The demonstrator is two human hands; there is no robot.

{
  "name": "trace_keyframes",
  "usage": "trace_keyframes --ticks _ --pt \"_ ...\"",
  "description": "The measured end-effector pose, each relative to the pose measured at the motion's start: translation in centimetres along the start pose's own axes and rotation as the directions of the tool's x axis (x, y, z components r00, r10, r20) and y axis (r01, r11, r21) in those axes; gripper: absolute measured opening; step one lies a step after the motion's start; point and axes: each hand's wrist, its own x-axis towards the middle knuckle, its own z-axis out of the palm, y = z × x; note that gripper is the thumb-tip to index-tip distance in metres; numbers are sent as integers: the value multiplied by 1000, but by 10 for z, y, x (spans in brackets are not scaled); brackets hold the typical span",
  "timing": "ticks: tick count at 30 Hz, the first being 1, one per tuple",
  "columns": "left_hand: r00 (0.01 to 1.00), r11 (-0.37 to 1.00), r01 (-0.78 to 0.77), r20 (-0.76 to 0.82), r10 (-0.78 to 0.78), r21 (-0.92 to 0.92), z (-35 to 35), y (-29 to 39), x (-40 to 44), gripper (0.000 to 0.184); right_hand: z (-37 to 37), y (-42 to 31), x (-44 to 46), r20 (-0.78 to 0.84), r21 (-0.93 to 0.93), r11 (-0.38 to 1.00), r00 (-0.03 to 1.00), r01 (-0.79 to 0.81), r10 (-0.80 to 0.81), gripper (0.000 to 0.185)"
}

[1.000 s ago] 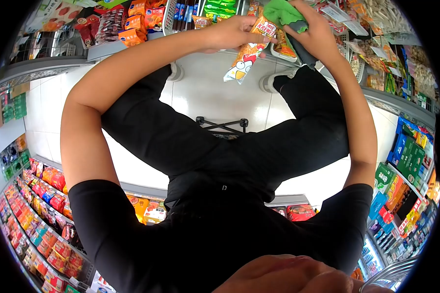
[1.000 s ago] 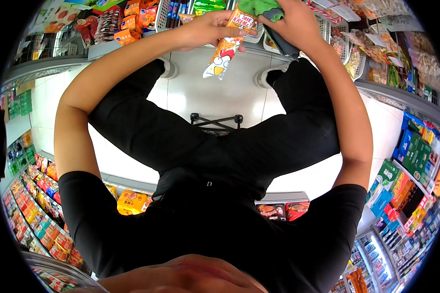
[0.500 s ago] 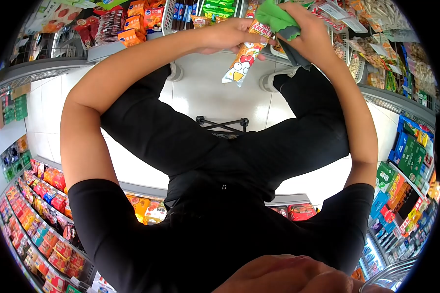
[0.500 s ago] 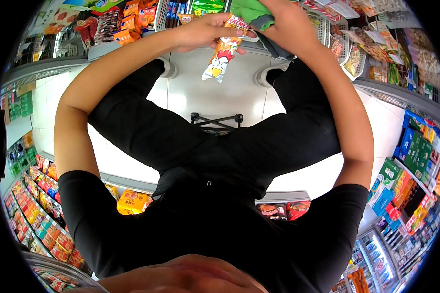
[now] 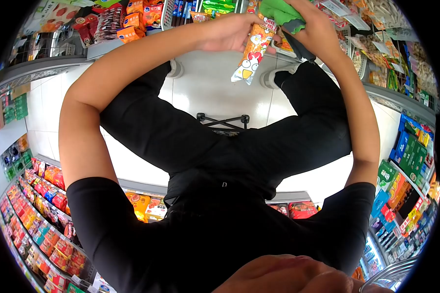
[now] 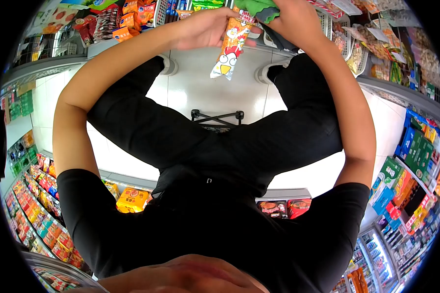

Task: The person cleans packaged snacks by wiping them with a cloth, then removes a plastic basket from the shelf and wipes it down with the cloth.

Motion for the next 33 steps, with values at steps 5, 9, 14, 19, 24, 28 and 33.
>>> trace_keyframes --ticks 5,9,14,19,24,28,33 --pt "994 988 -27 -109 11 -153 3 2 -1 48 -3 -4 3 37 45 998 998 43 -45 38" --pt "996 950 -58 -79 35 -308 -17 -4 11 42 3 -4 4 52 101 991 994 87 -93 40" --pt "999 922 -33 -26 25 -387 -25 -7 16 50 4 -2 4 71 129 989 994 77 -87 44" --pt "995 935 -57 -94 25 -351 -25 -3 14 49 1 -10 3 120 102 992 988 80 -92 45" --pt "993 940 -67 -110 32 -333 -29 -3 12 47 -1 -15 4 139 91 994 988 54 -67 45" --pt "990 939 -80 -135 36 -334 -25 -2 11 46 0 -17 4 132 100 993 988 64 -77 45" --pt "989 934 -128 -118 93 -333 -35 -10 18 42 -2 -19 5 171 100 994 983 46 -63 43"
